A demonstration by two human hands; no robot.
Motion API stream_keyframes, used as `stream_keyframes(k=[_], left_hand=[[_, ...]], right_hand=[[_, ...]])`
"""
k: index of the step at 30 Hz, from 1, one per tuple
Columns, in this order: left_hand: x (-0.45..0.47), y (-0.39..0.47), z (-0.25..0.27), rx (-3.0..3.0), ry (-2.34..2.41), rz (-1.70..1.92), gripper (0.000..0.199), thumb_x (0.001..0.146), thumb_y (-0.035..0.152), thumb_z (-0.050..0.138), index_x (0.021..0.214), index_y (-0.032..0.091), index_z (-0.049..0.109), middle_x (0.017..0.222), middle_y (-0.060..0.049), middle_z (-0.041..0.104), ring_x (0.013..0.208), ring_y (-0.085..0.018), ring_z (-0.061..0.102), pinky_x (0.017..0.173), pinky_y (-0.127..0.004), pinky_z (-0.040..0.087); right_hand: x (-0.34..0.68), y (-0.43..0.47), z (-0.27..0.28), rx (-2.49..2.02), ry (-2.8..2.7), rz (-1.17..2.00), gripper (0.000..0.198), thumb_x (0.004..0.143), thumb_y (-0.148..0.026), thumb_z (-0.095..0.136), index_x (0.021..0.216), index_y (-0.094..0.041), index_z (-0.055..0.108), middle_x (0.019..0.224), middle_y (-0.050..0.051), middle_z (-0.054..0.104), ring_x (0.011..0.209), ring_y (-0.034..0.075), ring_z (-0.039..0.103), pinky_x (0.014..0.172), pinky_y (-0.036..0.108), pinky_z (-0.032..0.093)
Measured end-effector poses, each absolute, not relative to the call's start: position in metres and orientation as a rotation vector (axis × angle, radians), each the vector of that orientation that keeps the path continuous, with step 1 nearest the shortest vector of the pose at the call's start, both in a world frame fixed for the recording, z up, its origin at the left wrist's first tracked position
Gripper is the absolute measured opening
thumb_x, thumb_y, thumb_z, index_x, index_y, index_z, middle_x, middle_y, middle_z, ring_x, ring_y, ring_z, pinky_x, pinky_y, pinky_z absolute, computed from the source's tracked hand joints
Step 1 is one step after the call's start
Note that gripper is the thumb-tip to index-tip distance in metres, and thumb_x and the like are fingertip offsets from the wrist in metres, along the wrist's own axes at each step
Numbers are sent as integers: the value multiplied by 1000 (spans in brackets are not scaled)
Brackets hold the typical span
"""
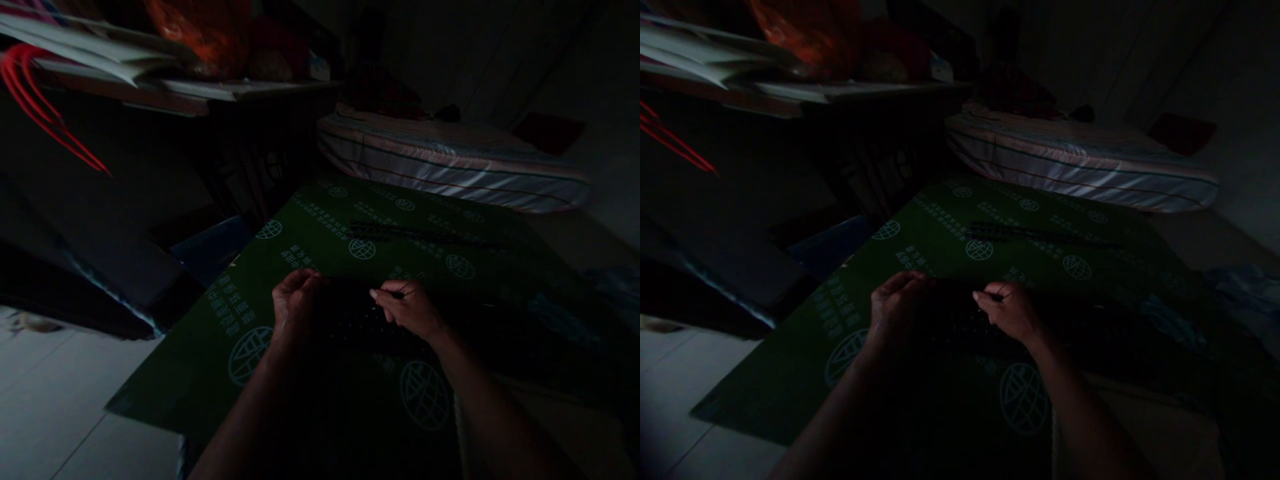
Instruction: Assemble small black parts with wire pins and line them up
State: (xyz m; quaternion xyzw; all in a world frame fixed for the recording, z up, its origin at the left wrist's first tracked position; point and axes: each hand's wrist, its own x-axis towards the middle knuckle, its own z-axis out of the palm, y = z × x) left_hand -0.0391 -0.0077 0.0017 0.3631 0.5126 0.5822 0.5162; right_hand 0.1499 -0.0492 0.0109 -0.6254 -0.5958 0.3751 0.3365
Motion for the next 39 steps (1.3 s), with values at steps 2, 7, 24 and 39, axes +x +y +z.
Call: stream_keyframes(k=[2,7,24,39], left_hand=[[-39,-7,0,876,1224,1397,10,57,22,66,64,14,63,60,-1,66,60,-13,58,63,-24,43],[-39,-7,-1,883,1244,1388,11,58,22,66,64,14,63,60,-2,66,60,-14,58,62,-24,43],[-34,-12,-1,1064,1289,1381,15,63,28,65,68,14,63,62,-1,66,57,-13,58,54,-21,44],[-13,-17,-15,2410,976,993,28,72,10,54,97,16,64,104,-10,64,105,-25,54,89,-42,46]], right_hand=[[148,-48,12,-1645,-1554,968,37,75,-43,54,48,-19,46,37,-6,43,33,6,35,35,18,26],[145,-45,14,-1656,-1644,860,36,75,-39,53,46,-19,44,38,-6,40,36,6,34,38,18,25],[136,-34,14,-1752,-1803,810,26,71,-33,52,51,-18,51,39,-7,35,38,6,30,39,20,21],[137,-38,-11,-1596,-1569,691,6,66,-23,53,64,-20,57,60,-3,56,58,11,51,56,21,39]])
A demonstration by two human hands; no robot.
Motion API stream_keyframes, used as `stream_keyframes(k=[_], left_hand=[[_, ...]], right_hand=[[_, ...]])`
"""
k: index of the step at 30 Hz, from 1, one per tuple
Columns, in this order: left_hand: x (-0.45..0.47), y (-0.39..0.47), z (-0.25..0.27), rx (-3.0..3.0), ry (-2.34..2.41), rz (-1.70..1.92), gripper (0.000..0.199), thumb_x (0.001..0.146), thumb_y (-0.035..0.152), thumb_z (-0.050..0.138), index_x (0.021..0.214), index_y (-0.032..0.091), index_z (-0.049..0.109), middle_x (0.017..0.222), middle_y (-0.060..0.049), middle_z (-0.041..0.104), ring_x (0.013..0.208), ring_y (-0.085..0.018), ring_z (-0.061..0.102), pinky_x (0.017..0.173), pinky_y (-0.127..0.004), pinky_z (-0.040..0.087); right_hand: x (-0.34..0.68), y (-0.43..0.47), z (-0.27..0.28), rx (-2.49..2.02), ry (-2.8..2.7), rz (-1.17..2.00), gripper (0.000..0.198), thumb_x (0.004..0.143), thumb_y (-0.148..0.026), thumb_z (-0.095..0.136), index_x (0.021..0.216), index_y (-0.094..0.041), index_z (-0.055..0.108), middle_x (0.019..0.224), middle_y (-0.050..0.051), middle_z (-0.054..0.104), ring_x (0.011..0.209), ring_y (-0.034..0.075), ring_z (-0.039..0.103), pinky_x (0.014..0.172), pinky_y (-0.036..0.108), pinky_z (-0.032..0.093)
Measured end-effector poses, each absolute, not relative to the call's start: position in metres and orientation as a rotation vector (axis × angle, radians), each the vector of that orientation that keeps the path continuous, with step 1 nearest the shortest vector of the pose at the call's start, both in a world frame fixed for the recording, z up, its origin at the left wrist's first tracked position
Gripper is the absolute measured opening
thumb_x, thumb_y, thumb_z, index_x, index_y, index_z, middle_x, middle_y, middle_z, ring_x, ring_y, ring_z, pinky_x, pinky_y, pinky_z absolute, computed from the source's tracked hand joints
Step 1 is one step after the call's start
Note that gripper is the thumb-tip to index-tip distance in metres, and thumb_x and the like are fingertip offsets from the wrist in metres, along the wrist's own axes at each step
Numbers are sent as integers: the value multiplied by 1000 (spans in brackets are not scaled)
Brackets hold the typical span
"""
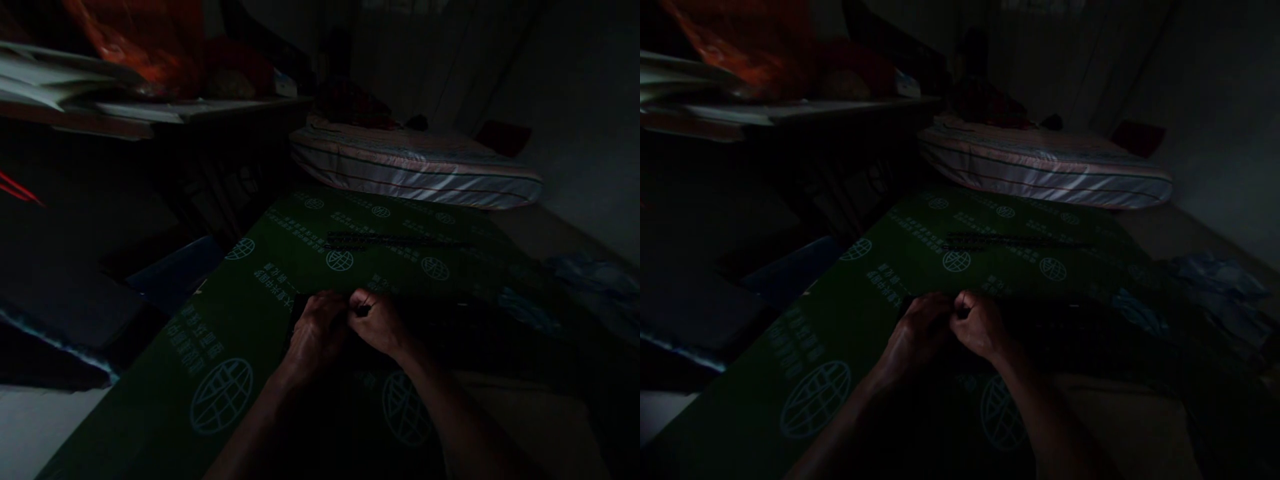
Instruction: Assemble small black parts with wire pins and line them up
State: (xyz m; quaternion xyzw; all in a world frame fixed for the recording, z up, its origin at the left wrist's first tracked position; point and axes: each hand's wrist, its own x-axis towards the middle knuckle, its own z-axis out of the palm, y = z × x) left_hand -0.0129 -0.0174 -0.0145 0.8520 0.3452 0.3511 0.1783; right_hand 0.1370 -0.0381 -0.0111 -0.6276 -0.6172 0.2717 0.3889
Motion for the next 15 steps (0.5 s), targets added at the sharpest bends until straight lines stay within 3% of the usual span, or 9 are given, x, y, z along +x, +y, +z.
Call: stream_keyframes(k=[6,15], left_hand=[[-3,-15,-18,2462,1104,914,33,67,8,57,98,13,64,106,-12,65,106,-28,54,91,-45,46],[2,-11,-12,2523,1165,710,25,68,10,57,88,17,70,110,-10,63,103,-27,55,88,-39,47]], right_hand=[[132,-39,-15,-1576,-1529,607,3,65,-20,50,66,-21,53,60,-3,56,56,12,52,55,21,39],[131,-38,-22,-1571,-1410,591,8,64,-22,50,71,-22,53,59,-4,54,54,11,50,53,21,38]])
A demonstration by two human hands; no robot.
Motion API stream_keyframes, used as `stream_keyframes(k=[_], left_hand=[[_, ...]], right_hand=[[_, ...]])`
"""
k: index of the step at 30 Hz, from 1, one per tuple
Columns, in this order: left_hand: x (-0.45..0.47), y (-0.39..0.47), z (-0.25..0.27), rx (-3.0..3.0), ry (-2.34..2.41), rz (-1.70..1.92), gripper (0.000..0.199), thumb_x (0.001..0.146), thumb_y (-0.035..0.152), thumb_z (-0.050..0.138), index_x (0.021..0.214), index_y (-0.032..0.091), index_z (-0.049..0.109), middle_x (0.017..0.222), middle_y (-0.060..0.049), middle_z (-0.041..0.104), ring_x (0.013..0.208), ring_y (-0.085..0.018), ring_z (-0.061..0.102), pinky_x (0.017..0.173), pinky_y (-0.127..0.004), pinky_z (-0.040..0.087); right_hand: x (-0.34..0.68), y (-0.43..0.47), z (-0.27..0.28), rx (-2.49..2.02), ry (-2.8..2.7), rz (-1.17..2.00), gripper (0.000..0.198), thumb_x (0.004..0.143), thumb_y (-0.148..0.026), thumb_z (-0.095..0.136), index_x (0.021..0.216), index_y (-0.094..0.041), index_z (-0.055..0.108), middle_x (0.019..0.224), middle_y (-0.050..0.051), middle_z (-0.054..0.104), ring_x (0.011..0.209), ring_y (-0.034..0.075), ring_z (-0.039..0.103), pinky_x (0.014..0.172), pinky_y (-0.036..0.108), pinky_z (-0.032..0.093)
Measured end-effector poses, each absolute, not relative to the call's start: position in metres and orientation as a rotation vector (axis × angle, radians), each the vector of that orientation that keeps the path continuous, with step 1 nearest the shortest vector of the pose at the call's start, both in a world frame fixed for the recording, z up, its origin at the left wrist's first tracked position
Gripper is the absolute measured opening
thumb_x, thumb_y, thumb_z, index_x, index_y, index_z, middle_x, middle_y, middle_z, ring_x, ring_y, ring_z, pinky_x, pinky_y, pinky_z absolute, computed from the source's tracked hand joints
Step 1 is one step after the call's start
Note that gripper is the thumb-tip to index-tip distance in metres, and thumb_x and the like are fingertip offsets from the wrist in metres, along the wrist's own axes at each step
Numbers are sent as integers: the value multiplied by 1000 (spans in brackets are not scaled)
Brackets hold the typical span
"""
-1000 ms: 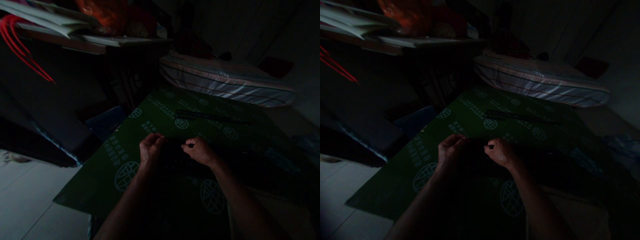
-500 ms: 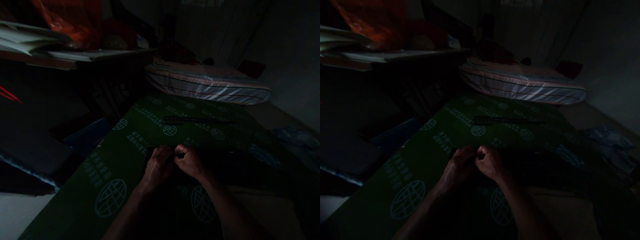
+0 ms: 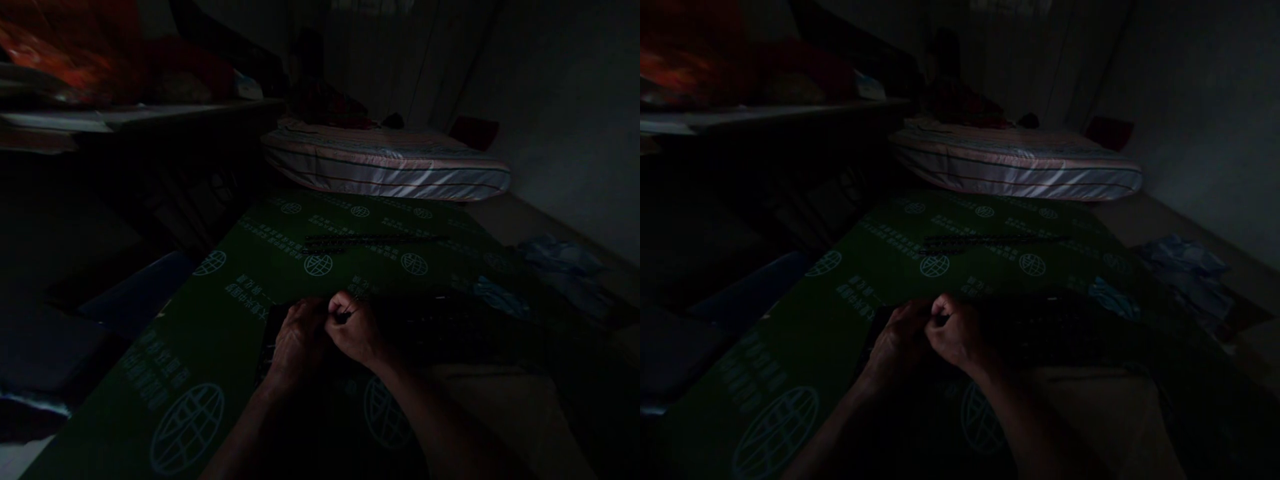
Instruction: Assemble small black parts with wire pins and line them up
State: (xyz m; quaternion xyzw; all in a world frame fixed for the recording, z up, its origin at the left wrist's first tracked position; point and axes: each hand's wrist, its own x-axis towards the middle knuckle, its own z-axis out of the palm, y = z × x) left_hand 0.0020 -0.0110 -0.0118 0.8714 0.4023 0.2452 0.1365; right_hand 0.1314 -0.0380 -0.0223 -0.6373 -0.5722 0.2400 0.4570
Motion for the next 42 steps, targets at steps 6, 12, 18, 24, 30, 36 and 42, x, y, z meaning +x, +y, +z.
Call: stream_keyframes(k=[6,12,18,24,30,36,42], left_hand=[[2,-11,-12,2514,1163,754,25,70,12,54,88,19,70,107,-9,63,99,-27,56,85,-40,48],[1,-11,-14,2527,1128,794,22,72,15,53,87,19,69,107,-10,63,100,-27,55,85,-40,48],[3,-10,-14,2520,1133,761,22,77,21,53,92,17,67,107,-12,63,98,-28,57,83,-42,48],[0,-10,-18,2508,1096,884,20,78,24,52,91,18,66,103,-10,66,98,-26,58,83,-40,48],[-2,-14,-12,2375,1128,914,20,79,28,51,91,19,64,95,-8,68,91,-23,61,78,-36,51],[-5,-14,-13,2224,1238,927,23,79,36,49,88,20,63,88,-6,67,83,-22,62,74,-33,51],[-8,-16,-12,2060,1342,886,34,78,46,48,89,19,64,87,-6,66,77,-22,63,71,-31,51]], right_hand=[[132,-38,-19,-1559,-1385,648,6,63,-21,50,68,-23,52,58,-5,52,55,11,50,53,21,38],[132,-38,-19,-1536,-1333,716,7,61,-19,49,67,-23,50,58,-5,50,54,11,48,53,21,37],[135,-35,-15,-1452,-1184,835,7,59,-20,49,65,-21,48,56,-6,47,52,10,45,50,20,36],[137,-33,-11,-1428,-1140,859,5,60,-21,52,62,-20,48,53,-6,45,51,10,44,50,20,36],[138,-34,-9,-1390,-1158,866,9,63,-26,57,61,-19,51,54,-6,48,52,9,45,52,20,37],[139,-36,-9,-1313,-1219,964,19,67,-36,63,64,-18,57,54,-5,51,51,8,46,49,19,37],[149,-40,5,-1202,-1315,1203,23,68,-41,64,70,-18,63,53,-5,51,46,6,44,44,18,35]])
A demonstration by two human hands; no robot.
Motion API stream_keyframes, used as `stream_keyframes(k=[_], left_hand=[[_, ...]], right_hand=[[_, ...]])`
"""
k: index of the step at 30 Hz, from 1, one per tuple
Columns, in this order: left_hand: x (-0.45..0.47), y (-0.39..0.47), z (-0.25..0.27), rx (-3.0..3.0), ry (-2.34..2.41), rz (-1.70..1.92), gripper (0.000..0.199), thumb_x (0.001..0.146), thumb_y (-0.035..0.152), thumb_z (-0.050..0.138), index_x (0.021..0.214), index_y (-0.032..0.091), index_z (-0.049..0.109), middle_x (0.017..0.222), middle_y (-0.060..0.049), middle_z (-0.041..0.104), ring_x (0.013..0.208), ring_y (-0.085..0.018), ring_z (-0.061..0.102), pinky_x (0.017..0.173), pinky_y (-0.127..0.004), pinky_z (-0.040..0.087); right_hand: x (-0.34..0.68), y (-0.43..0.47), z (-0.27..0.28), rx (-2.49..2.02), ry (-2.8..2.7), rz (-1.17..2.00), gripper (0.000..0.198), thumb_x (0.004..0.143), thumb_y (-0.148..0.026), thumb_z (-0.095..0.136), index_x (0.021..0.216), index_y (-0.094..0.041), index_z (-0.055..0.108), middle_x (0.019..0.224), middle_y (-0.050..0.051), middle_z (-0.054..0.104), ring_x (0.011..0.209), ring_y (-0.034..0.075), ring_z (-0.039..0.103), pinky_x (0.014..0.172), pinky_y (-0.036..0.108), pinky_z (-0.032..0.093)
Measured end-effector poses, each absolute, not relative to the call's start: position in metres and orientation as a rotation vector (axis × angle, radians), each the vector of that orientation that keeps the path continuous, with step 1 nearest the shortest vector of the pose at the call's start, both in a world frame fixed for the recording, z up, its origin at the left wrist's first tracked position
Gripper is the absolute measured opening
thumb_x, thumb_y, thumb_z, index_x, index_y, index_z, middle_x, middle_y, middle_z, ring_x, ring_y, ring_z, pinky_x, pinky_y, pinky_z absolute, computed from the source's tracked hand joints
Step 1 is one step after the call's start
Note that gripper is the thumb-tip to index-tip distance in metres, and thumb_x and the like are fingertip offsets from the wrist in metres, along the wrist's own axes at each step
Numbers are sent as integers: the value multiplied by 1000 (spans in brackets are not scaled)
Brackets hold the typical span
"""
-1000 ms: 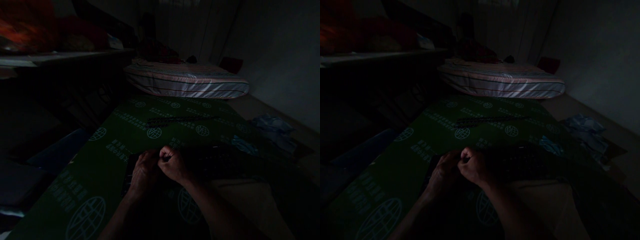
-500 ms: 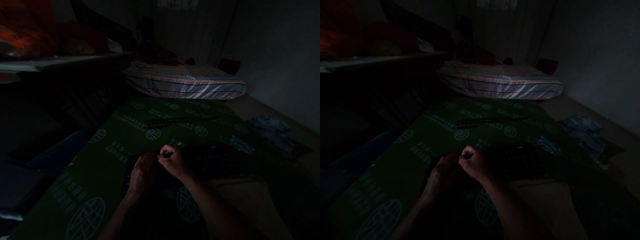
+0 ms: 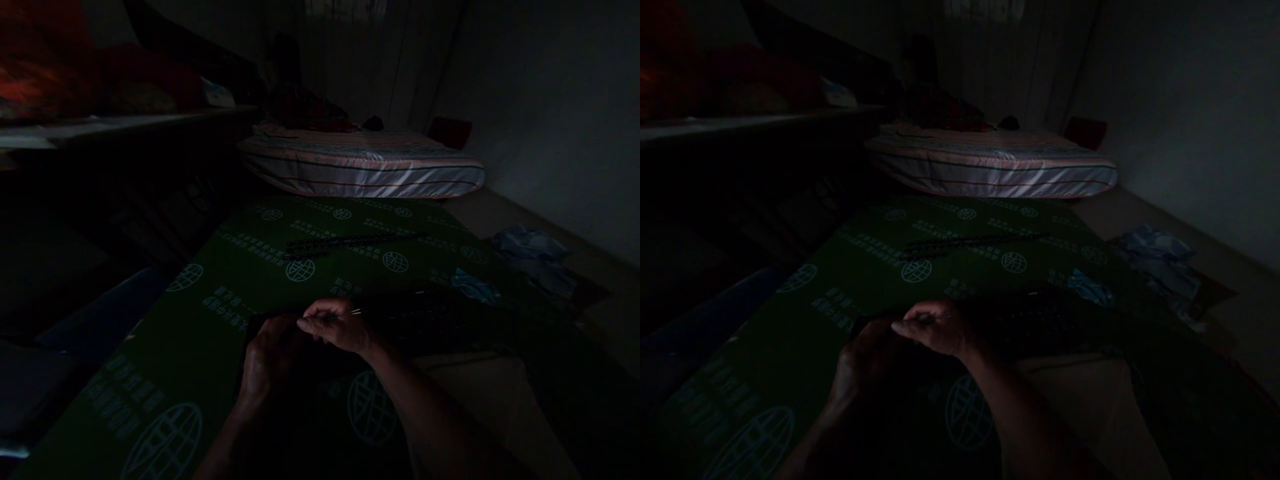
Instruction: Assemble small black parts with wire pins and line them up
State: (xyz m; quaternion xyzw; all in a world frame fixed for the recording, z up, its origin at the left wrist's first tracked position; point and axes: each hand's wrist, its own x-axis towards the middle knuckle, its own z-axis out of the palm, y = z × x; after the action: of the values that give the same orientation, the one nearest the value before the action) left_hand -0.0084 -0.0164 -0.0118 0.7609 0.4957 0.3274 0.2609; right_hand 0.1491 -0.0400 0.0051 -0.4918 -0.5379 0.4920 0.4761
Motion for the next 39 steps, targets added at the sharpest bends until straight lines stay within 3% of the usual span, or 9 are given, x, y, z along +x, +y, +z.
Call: stream_keyframes(k=[7,16,23,28,35,39], left_hand=[[-9,-17,-13,1923,1328,911,31,73,45,55,87,20,66,85,-5,69,78,-22,64,67,-29,52],[-2,-27,4,1664,1263,1011,28,68,35,63,90,19,65,90,-4,70,83,-22,66,73,-30,53],[-3,-27,1,1513,1296,1088,19,67,32,68,78,17,65,78,-3,69,73,-19,65,64,-27,53],[-4,-28,1,1465,1304,1086,19,67,31,68,78,16,66,77,-2,69,71,-17,64,62,-25,51],[-6,-28,1,1423,1217,1140,17,68,30,68,78,17,66,78,-2,69,73,-17,63,64,-24,51],[-9,-27,-4,1352,1151,1127,20,66,31,71,80,17,66,76,-1,69,70,-16,63,61,-22,51]], right_hand=[[155,-40,6,-1189,-1439,1230,24,77,-39,57,79,-17,67,54,-5,53,45,6,45,45,18,37],[157,-37,-2,-1164,-1463,1056,22,79,-38,54,79,-18,66,64,-2,59,56,8,53,54,19,42],[155,-36,-4,-1106,-1227,1104,34,82,-45,50,102,-20,61,78,2,65,55,8,59,47,19,44],[153,-40,2,-1153,-1227,1195,46,85,-50,42,120,-22,52,59,-3,61,38,8,55,39,18,40],[146,-45,-2,-1189,-1412,1015,34,90,-39,36,107,-20,59,53,-6,53,36,5,48,40,17,41],[144,-46,-6,-1147,-1679,677,28,89,-23,37,104,-22,60,67,-2,61,52,8,55,56,21,48]])
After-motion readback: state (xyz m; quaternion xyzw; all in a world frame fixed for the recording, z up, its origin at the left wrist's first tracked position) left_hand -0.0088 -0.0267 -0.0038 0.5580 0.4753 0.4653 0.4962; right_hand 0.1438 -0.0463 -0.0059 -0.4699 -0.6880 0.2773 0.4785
